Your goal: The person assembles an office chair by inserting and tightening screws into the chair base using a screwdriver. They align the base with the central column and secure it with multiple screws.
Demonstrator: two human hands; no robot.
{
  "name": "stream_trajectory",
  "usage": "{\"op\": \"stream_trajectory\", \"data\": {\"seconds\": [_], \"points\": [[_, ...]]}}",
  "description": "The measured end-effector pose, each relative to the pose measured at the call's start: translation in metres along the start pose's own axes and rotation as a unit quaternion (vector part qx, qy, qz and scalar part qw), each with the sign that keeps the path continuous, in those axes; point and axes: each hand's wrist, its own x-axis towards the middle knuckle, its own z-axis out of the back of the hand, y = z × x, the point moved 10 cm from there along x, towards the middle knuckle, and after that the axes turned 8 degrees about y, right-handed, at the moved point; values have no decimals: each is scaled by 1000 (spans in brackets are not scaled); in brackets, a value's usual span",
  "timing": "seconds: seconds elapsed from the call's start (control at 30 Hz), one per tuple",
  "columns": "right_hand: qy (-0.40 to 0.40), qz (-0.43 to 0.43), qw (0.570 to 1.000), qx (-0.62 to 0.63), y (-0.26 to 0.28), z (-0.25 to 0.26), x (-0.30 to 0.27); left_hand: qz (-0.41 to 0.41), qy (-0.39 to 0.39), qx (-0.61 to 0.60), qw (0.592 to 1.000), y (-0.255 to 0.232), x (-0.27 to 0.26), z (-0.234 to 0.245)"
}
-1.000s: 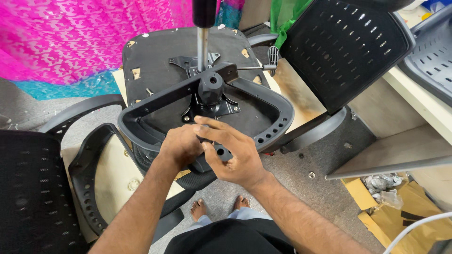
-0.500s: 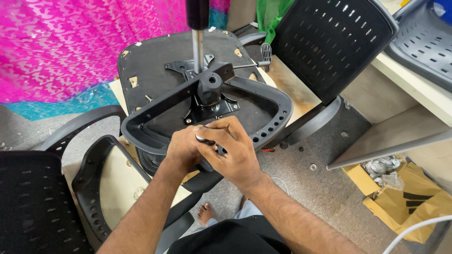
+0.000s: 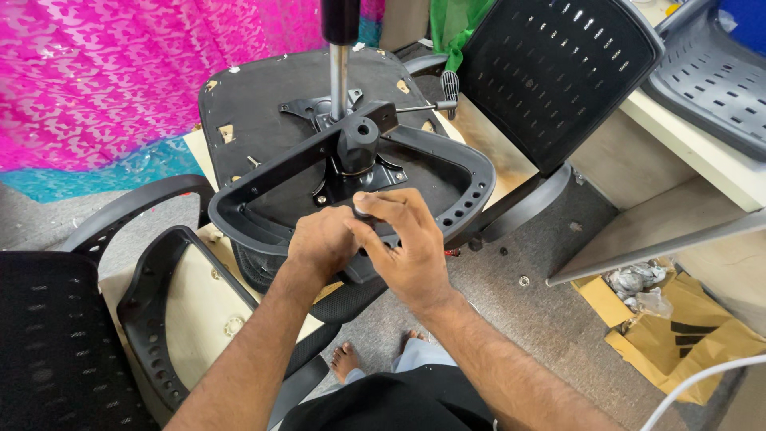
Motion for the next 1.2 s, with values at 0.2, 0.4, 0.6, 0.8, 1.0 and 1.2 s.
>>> {"op": "stream_trajectory", "data": {"seconds": [0.2,0.4,0.6,0.8,1.0,1.2], "points": [[23,23,999,-4,-2,3,0,49,70,-7,996,2,0,-6],[76,30,995,60,-3,2,-1,-11,11,-23,1000,-7,-4,1],[61,53,994,70,-7,6,4,25,14,-1,1000,-4,-2,-3],[60,28,995,72,-18,12,9,58,11,6,998,-3,-4,-7],[86,79,985,124,-9,16,6,4,-71,-2,997,-10,-8,-4],[104,78,986,106,-15,14,5,74,-27,10,997,-6,-8,-9]]}}
